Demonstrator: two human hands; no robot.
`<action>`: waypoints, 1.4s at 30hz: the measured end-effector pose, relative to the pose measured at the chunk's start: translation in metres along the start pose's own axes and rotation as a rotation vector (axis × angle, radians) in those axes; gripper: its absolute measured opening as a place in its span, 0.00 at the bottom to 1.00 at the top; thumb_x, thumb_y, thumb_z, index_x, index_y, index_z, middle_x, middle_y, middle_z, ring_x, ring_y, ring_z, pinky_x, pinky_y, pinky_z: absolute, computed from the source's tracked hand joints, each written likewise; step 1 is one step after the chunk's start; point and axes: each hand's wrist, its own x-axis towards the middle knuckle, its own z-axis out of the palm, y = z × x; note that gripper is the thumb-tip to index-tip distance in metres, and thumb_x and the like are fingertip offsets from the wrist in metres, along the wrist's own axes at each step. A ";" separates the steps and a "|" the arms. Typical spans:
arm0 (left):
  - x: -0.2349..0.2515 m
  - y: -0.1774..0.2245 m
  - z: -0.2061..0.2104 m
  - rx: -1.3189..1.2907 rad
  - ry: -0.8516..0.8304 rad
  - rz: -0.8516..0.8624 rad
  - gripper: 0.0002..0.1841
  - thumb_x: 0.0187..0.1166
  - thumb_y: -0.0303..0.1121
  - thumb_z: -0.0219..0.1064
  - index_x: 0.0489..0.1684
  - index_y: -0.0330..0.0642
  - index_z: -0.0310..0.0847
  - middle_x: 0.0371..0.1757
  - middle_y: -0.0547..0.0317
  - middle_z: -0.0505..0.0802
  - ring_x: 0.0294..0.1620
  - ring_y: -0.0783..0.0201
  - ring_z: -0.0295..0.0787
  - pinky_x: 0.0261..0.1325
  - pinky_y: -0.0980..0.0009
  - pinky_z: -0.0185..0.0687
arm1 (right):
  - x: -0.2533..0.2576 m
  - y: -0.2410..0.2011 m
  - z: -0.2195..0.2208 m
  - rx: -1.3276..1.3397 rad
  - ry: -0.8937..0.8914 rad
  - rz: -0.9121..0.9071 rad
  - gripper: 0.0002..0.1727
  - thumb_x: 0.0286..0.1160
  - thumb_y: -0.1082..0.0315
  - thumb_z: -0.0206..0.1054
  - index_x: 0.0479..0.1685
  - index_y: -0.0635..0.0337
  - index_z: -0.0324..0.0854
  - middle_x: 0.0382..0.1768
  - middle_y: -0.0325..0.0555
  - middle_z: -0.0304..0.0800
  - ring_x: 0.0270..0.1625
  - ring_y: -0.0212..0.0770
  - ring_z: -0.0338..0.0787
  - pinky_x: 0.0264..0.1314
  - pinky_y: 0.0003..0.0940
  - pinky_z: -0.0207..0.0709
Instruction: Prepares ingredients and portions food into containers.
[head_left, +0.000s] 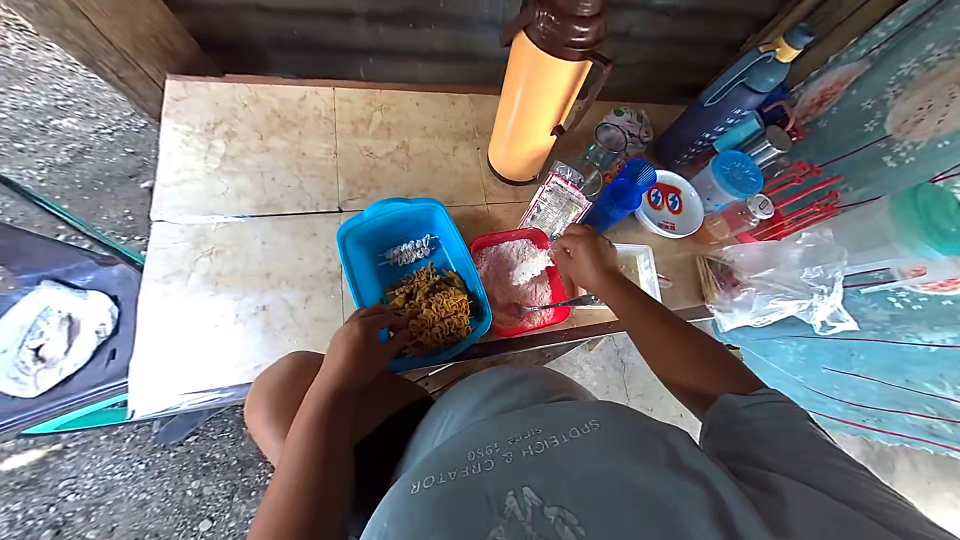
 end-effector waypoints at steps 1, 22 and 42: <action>0.000 -0.001 0.000 -0.001 -0.011 -0.008 0.07 0.77 0.30 0.72 0.40 0.34 0.92 0.48 0.44 0.93 0.56 0.42 0.88 0.59 0.38 0.81 | 0.003 0.008 0.011 0.044 0.050 -0.050 0.12 0.83 0.69 0.65 0.47 0.64 0.93 0.54 0.57 0.91 0.64 0.61 0.87 0.64 0.64 0.79; -0.002 -0.002 0.000 0.021 -0.021 -0.027 0.07 0.77 0.31 0.73 0.40 0.36 0.93 0.47 0.46 0.93 0.56 0.45 0.89 0.59 0.40 0.82 | 0.004 0.032 0.054 -0.306 0.111 -0.317 0.08 0.77 0.77 0.65 0.44 0.65 0.91 0.51 0.58 0.92 0.62 0.62 0.89 0.60 0.61 0.81; -0.003 -0.005 -0.001 0.007 -0.027 -0.007 0.08 0.77 0.33 0.72 0.40 0.36 0.93 0.48 0.47 0.93 0.57 0.45 0.88 0.60 0.39 0.81 | 0.025 0.044 0.038 0.181 -0.098 0.308 0.17 0.91 0.65 0.57 0.55 0.68 0.87 0.59 0.66 0.89 0.67 0.64 0.86 0.71 0.68 0.74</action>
